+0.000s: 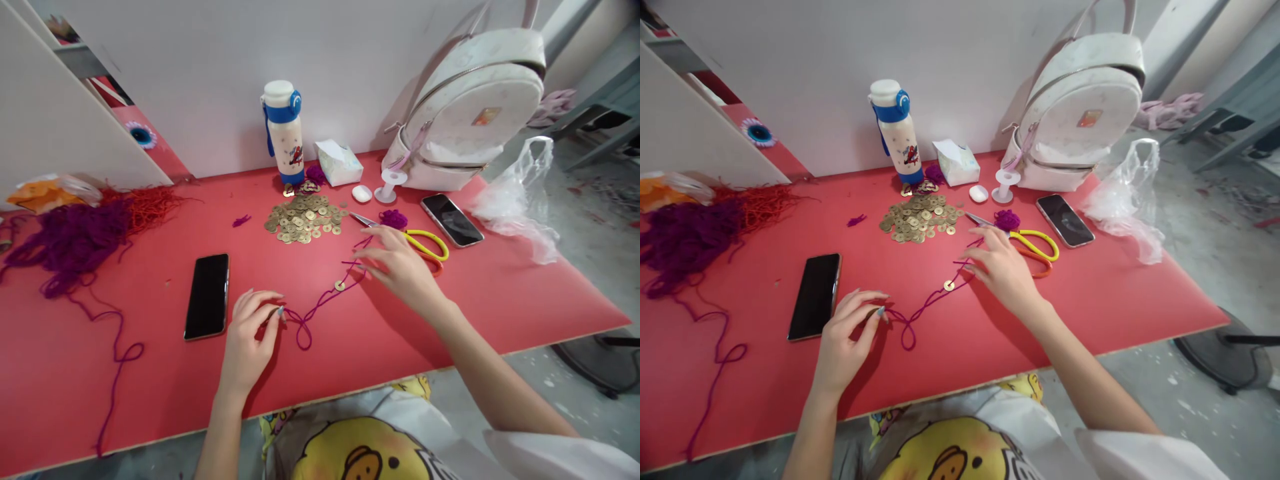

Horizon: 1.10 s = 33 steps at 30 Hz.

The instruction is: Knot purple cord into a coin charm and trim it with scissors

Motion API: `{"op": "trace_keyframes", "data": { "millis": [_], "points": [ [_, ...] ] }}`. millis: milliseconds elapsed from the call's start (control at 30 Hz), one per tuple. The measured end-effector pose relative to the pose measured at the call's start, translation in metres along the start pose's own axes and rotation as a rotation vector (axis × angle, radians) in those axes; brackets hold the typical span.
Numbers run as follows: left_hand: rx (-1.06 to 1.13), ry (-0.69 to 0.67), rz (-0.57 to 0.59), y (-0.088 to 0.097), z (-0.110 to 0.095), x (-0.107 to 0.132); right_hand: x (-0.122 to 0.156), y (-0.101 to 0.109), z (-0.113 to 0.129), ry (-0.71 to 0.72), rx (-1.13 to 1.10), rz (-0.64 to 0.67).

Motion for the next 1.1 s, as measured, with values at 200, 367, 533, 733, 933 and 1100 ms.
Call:
{"op": "trace_keyframes", "data": {
  "millis": [200,367,533,733,933,1100],
  "points": [
    [0.061,0.046,0.012,0.003,-0.002,-0.001,-0.004,-0.026,0.014,0.101,0.146,0.191],
    [0.094,0.092,0.025,0.004,-0.003,0.000,-0.010,-0.016,0.016,0.000,-0.016,0.175],
    [0.113,0.131,0.049,0.001,-0.002,0.001,-0.012,0.020,0.028,-0.079,-0.417,-0.023],
    [0.162,0.144,0.062,-0.005,-0.005,0.000,-0.014,0.062,0.043,0.003,-0.493,-0.300],
    [0.282,0.163,0.071,-0.009,-0.012,0.000,-0.014,0.087,0.052,0.067,-0.531,-0.614],
    [0.519,0.172,0.064,-0.012,-0.020,0.001,-0.020,0.092,0.044,0.085,-0.523,-0.736]
  ]
}}
Point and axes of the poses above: each hand's wrist, its own x-axis away from the middle knuckle, its own y-axis out of the back of the hand, z = x × y, the point moved 3 cm from there along -x, towards the middle knuckle, and after that the axes turned 4 degrees about -z, right-handed, at the moved point
